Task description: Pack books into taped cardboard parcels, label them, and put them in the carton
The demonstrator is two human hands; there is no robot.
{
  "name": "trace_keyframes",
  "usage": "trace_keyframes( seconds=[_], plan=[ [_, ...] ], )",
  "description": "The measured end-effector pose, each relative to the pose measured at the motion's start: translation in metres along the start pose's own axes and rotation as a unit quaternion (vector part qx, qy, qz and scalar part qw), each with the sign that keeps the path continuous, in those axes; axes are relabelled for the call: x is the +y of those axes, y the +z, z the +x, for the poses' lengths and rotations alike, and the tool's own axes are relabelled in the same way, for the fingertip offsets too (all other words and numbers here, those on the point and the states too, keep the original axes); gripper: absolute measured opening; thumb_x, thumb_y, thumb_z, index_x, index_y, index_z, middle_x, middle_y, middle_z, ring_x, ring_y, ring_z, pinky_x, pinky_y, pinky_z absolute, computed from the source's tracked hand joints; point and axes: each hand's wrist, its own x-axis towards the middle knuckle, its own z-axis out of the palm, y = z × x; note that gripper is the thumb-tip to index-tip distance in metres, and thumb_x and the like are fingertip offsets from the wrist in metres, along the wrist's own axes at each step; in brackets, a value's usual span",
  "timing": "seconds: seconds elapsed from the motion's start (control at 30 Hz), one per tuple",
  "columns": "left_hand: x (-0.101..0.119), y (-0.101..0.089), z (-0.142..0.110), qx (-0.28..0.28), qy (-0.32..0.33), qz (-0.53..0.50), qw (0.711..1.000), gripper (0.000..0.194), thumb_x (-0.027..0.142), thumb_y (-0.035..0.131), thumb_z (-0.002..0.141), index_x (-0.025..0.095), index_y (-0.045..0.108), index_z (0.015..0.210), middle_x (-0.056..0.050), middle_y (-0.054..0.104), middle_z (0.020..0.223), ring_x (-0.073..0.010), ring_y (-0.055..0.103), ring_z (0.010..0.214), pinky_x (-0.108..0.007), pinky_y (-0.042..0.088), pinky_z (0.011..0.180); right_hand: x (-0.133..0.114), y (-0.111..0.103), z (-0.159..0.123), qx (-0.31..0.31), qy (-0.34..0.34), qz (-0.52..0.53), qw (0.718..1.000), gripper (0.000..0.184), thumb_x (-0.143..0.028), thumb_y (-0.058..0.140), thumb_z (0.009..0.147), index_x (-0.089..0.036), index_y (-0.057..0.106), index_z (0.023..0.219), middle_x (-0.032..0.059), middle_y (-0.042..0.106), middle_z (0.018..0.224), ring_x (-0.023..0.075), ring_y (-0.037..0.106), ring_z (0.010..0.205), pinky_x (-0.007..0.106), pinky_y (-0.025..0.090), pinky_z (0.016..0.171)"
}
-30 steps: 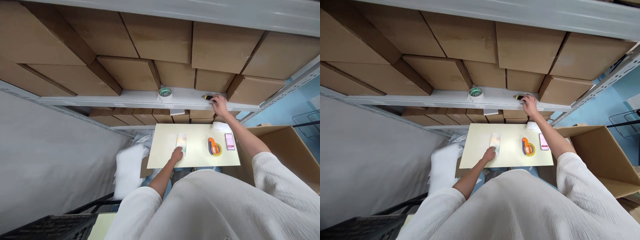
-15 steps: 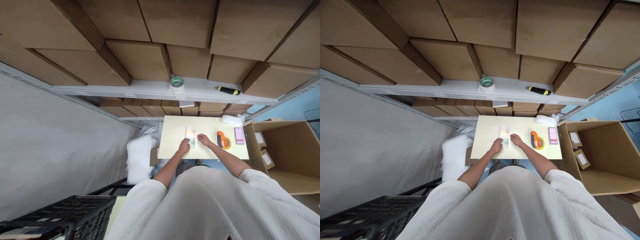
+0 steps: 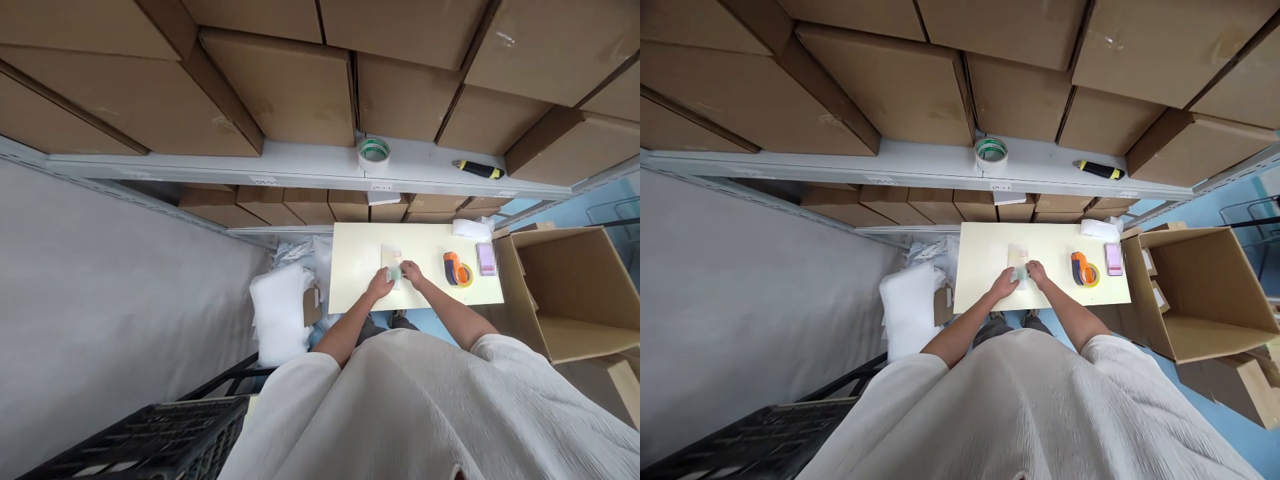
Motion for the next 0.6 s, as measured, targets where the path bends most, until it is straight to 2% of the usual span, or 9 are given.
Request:
trace_keyframes(
  seconds=[0.07, 0.13, 0.2, 0.27, 0.3, 0.43, 0.6],
  plan=[
    [-0.002, -0.008, -0.002, 0.009, -0.005, -0.030, 0.999, 0.059, 0.026, 0.055, 0.103, 0.014, 0.050, 0.160, -0.017, 0.053, 0.169, -0.0268, 0.053, 0.154, -0.037, 0.040, 0.129, -0.005, 0.009, -0.003, 0.006, 0.029, 0.073, 0.997, 0.014, -0.033, 0.064, 0.095, -0.024, 0.063, 0.105, 0.0017, 0.071, 0.088, 0.0165, 0.073, 0.082, 0.028, 0.061, 0.080],
    [-0.007, -0.019, -0.005, 0.046, -0.016, -0.058, 0.997, 0.048, 0.021, 0.044, 0.107, 0.016, 0.057, 0.153, -0.014, 0.060, 0.162, -0.0235, 0.057, 0.150, -0.035, 0.041, 0.127, -0.011, 0.016, -0.006, -0.018, 0.040, 0.118, 0.992, 0.011, -0.030, 0.064, 0.096, -0.023, 0.064, 0.105, 0.0018, 0.071, 0.087, 0.0156, 0.075, 0.082, 0.026, 0.061, 0.080],
    [-0.015, -0.031, -0.010, 0.113, -0.041, -0.084, 0.989, 0.045, 0.019, 0.036, 0.109, 0.017, 0.061, 0.146, -0.013, 0.066, 0.156, -0.0218, 0.060, 0.146, -0.033, 0.044, 0.124, -0.014, 0.023, -0.008, -0.045, 0.032, 0.112, 0.992, 0.012, -0.025, 0.066, 0.095, -0.022, 0.066, 0.106, 0.0026, 0.073, 0.089, 0.0159, 0.076, 0.085, 0.026, 0.061, 0.081],
    [-0.024, -0.044, -0.015, 0.167, -0.078, -0.111, 0.977, 0.043, 0.021, 0.034, 0.110, 0.018, 0.061, 0.143, -0.012, 0.070, 0.149, -0.0220, 0.065, 0.139, -0.033, 0.049, 0.118, -0.013, 0.027, -0.007, -0.038, 0.028, 0.072, 0.996, 0.013, -0.023, 0.069, 0.092, -0.022, 0.067, 0.105, 0.0027, 0.074, 0.091, 0.0160, 0.076, 0.086, 0.026, 0.060, 0.079],
    [-0.029, -0.049, -0.017, 0.177, -0.096, -0.124, 0.972, 0.042, 0.022, 0.035, 0.110, 0.019, 0.059, 0.144, -0.012, 0.073, 0.143, -0.0225, 0.068, 0.134, -0.033, 0.051, 0.114, -0.010, 0.029, -0.005, -0.029, 0.028, 0.048, 0.998, 0.013, -0.023, 0.071, 0.090, -0.022, 0.068, 0.104, 0.0028, 0.075, 0.091, 0.0162, 0.076, 0.086, 0.026, 0.059, 0.078],
    [-0.045, -0.061, -0.020, 0.153, -0.133, -0.155, 0.967, 0.044, 0.023, 0.048, 0.107, 0.021, 0.052, 0.151, -0.010, 0.078, 0.132, -0.0238, 0.075, 0.121, -0.033, 0.055, 0.105, 0.007, 0.039, 0.004, 0.000, 0.024, -0.041, 0.999, 0.015, -0.024, 0.070, 0.086, -0.021, 0.069, 0.101, 0.0055, 0.078, 0.095, 0.0187, 0.075, 0.089, 0.026, 0.057, 0.074],
    [-0.058, -0.062, -0.015, 0.115, -0.131, -0.135, 0.975, 0.051, 0.015, 0.060, 0.098, 0.022, 0.056, 0.148, -0.011, 0.074, 0.142, -0.0239, 0.070, 0.134, -0.033, 0.051, 0.113, 0.027, 0.056, 0.015, 0.017, -0.014, -0.088, 0.996, 0.022, -0.026, 0.072, 0.080, -0.021, 0.074, 0.102, 0.0072, 0.078, 0.097, 0.0227, 0.074, 0.091, 0.032, 0.059, 0.077]
  ],
)
